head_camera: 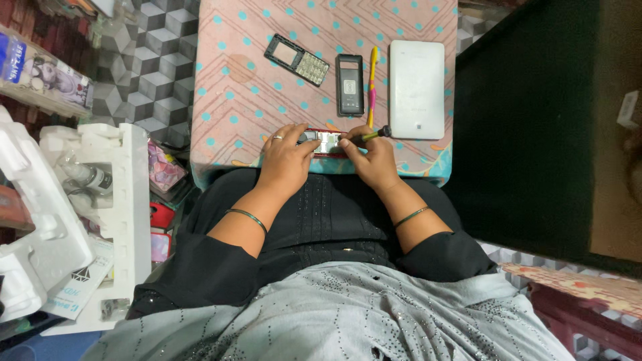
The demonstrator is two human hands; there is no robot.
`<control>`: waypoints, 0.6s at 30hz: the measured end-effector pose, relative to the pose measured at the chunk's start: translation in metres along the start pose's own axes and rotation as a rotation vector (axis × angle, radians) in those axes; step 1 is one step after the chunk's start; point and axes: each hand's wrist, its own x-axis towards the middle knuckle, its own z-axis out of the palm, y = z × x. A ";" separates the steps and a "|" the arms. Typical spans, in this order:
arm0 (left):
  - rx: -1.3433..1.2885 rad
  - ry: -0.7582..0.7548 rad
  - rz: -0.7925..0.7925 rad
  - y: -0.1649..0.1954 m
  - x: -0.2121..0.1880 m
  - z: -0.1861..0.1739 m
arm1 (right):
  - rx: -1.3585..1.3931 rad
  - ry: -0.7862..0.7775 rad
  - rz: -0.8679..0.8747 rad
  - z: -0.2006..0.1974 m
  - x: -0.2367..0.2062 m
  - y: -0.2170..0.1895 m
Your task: The person repairs a disassembled mobile phone at a small table, holding the phone body with one hand while using a screwdriver with the other to work on the internal components. The phone's keypad cover, battery cover, and a white tablet remain on the table beside the work area throughout.
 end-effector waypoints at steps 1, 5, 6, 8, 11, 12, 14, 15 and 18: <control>-0.004 0.001 0.001 0.000 0.000 0.000 | -0.033 0.001 -0.021 0.000 0.000 0.001; -0.007 0.007 0.006 0.000 -0.001 0.000 | -0.073 0.002 0.045 0.000 -0.001 0.001; -0.009 0.008 0.004 0.000 -0.001 0.001 | -0.062 0.003 0.040 0.000 -0.001 0.000; -0.010 0.014 0.007 -0.002 0.000 0.001 | -0.053 -0.003 0.026 0.001 0.000 0.000; -0.012 0.018 0.015 -0.002 -0.001 0.002 | -0.028 -0.006 0.032 0.001 -0.001 -0.001; -0.012 0.018 0.016 -0.002 -0.001 0.002 | 0.002 0.006 0.045 0.002 -0.001 -0.001; -0.013 0.015 0.015 -0.002 -0.002 0.002 | 0.026 0.015 0.078 0.003 0.000 0.000; -0.014 0.011 0.014 -0.002 -0.002 0.002 | 0.020 0.013 0.098 0.003 0.001 0.001; -0.014 0.006 0.006 -0.002 -0.002 0.001 | 0.015 0.022 0.092 0.003 0.000 0.001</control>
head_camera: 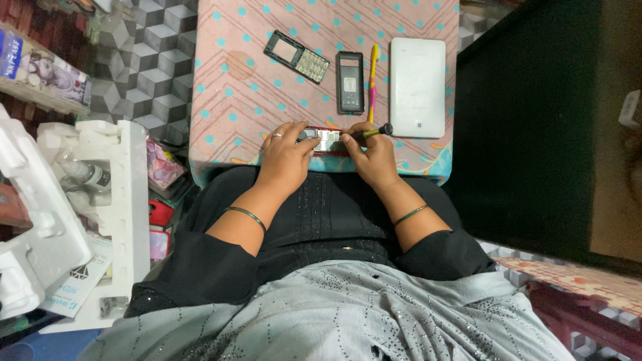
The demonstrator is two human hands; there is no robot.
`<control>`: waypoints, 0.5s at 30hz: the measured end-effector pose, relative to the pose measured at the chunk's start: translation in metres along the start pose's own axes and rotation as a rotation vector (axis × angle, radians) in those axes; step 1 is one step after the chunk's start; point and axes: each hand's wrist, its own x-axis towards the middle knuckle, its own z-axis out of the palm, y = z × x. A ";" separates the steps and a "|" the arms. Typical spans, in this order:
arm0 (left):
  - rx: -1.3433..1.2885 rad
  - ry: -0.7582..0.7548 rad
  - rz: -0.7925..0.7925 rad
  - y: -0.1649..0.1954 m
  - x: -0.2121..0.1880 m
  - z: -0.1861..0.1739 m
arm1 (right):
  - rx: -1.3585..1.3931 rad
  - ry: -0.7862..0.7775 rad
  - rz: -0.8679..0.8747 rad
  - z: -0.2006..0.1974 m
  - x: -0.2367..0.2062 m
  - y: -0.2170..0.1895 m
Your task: The person repairs a disassembled mobile phone at a small table, holding the phone body with one hand while using a screwdriver with the other to work on the internal components. The phone's keypad cover, battery cover, and a white tablet remain on the table beside the work area throughout.
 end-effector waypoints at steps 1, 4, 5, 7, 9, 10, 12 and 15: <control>0.001 0.000 -0.002 0.000 0.001 0.000 | 0.000 0.007 -0.014 0.000 0.000 0.000; 0.004 0.000 0.000 0.001 0.002 0.000 | -0.012 0.014 -0.029 -0.001 0.001 -0.001; 0.006 -0.004 0.000 0.002 0.001 -0.001 | -0.043 0.022 -0.021 -0.002 0.001 -0.002; 0.008 -0.011 0.001 0.002 0.001 -0.001 | -0.106 0.039 -0.007 -0.004 0.003 -0.002; 0.007 -0.009 -0.001 0.002 0.002 -0.001 | -0.073 0.043 0.005 -0.003 0.004 -0.002; 0.005 -0.010 -0.003 0.002 0.001 -0.001 | -0.057 0.043 0.014 -0.003 0.003 -0.002; 0.009 -0.015 -0.001 0.002 0.000 -0.001 | -0.031 0.057 0.031 -0.002 0.003 -0.001; 0.015 -0.008 0.006 0.001 0.001 0.000 | -0.034 0.061 0.013 -0.001 0.004 -0.001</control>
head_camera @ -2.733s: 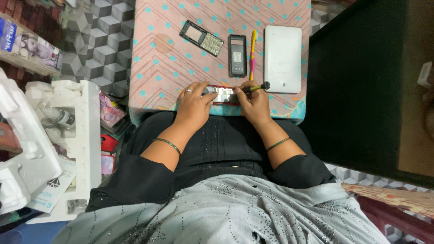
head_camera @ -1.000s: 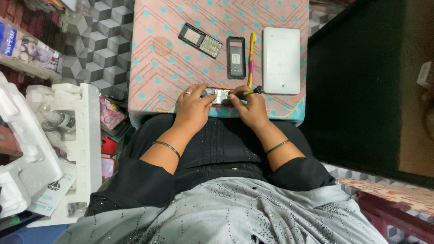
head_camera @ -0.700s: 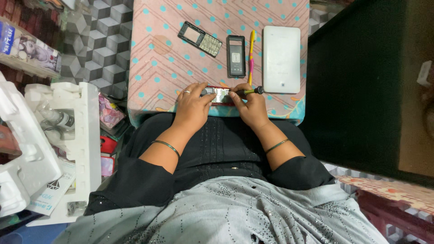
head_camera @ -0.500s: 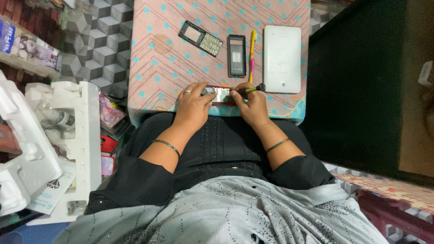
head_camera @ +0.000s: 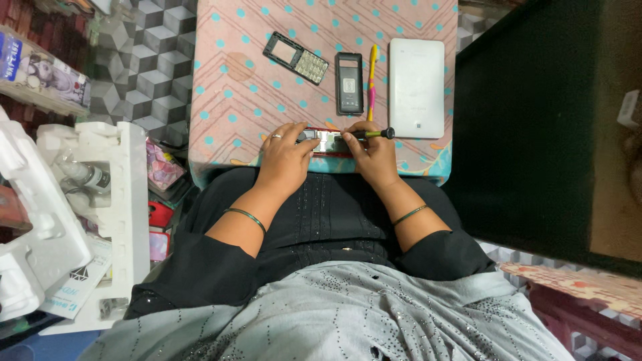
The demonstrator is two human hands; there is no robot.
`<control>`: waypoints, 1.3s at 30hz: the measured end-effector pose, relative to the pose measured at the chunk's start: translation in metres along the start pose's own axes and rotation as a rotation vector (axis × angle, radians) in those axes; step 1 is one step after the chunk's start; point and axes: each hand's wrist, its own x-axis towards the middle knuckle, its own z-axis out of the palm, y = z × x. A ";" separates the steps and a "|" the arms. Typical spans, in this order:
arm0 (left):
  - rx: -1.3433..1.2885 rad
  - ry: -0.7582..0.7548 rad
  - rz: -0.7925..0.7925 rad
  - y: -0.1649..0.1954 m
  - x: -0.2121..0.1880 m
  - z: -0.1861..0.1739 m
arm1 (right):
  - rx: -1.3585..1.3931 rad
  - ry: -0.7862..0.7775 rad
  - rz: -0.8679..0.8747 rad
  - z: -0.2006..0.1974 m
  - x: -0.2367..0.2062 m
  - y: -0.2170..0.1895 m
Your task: The person repairs a disassembled mobile phone at a small table, holding the phone body with one hand while using a screwdriver with the other to work on the internal components. The phone's keypad cover, battery cover, and a white tablet remain on the table beside the work area throughout.
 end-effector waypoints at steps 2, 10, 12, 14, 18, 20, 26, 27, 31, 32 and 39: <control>-0.001 0.002 -0.001 0.000 -0.001 0.000 | -0.018 -0.008 0.017 0.001 -0.001 0.000; -0.018 0.015 0.005 -0.001 -0.001 0.000 | -0.045 0.004 0.054 -0.001 0.001 0.002; -0.011 0.013 0.003 -0.001 -0.002 0.001 | 0.009 0.036 0.037 -0.001 0.001 0.002; -0.006 0.012 0.003 -0.001 -0.001 0.001 | 0.006 0.037 0.039 -0.001 0.002 0.002; 0.001 0.013 0.003 -0.002 -0.001 0.001 | -0.021 0.020 0.017 -0.001 0.001 0.003; -0.001 0.012 0.002 -0.002 -0.001 0.002 | 0.010 0.035 -0.002 -0.001 0.002 0.004; -0.008 0.008 -0.002 -0.002 -0.001 0.000 | -0.004 0.019 0.015 0.000 0.001 0.005; -0.007 0.009 0.000 -0.001 -0.001 0.000 | -0.037 0.020 0.032 -0.001 0.002 0.005; -0.007 0.006 -0.001 -0.001 -0.001 0.000 | 0.046 0.034 0.002 -0.001 0.003 0.004; -0.006 0.006 0.001 -0.002 0.000 0.000 | 0.035 0.029 0.010 -0.001 0.003 0.004; -0.002 0.000 0.000 -0.003 -0.001 0.000 | 0.064 0.021 0.025 0.001 0.002 0.010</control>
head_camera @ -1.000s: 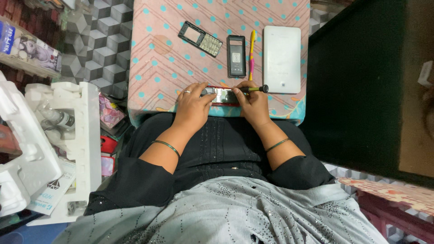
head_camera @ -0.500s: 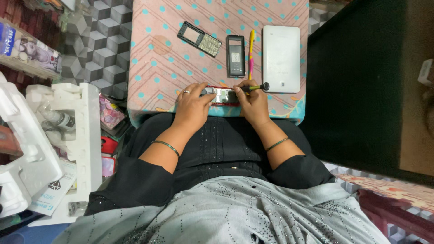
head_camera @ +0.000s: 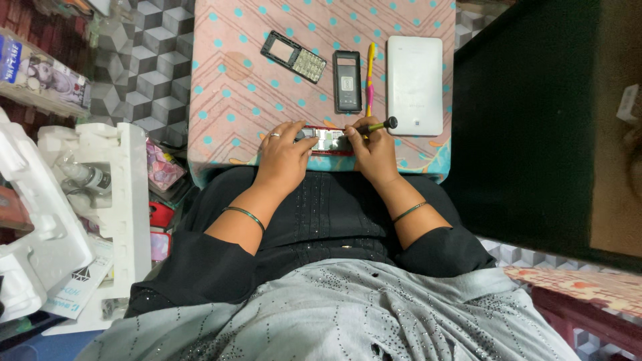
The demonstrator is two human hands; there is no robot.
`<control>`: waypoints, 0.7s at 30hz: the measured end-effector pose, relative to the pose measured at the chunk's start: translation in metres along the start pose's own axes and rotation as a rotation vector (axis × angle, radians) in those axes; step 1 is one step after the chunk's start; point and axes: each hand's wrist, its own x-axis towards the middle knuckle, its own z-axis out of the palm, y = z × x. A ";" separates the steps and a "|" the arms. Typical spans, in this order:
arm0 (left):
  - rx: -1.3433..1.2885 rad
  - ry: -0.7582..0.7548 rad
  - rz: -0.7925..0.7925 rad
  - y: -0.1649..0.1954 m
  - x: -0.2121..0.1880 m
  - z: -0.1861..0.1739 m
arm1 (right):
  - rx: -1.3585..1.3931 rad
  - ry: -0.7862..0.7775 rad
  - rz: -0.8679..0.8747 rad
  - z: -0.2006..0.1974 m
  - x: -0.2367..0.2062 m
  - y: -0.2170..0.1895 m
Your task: The person repairs a disassembled mobile phone at a small table, holding the phone body with one hand while using a screwdriver with the other to work on the internal components. The phone's keypad cover, battery cover, and a white tablet remain on the table beside the work area throughout.
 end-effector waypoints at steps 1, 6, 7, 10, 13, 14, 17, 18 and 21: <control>-0.001 -0.003 -0.002 0.000 0.000 0.000 | 0.012 0.011 -0.019 0.000 0.000 0.001; 0.000 -0.002 0.000 0.000 0.000 0.000 | 0.050 -0.023 -0.027 0.001 -0.001 0.005; -0.002 -0.003 -0.001 0.000 0.000 -0.001 | 0.027 -0.008 -0.021 0.000 0.000 0.005; -0.004 -0.002 0.004 0.001 0.000 -0.001 | 0.050 -0.035 0.005 -0.001 -0.001 0.004; -0.008 -0.020 -0.007 0.002 0.000 -0.002 | 0.038 -0.025 -0.024 -0.001 0.000 0.003; -0.005 -0.015 -0.009 0.002 0.000 -0.001 | 0.052 -0.018 -0.031 0.000 -0.001 0.002; -0.002 -0.007 -0.013 0.002 0.001 -0.001 | 0.064 -0.012 -0.060 0.001 -0.001 0.001; -0.005 -0.012 -0.014 0.001 0.001 -0.001 | 0.047 -0.021 -0.074 0.001 -0.001 0.001; -0.006 -0.009 -0.010 0.002 0.000 0.000 | -0.012 -0.015 -0.063 -0.001 -0.001 0.000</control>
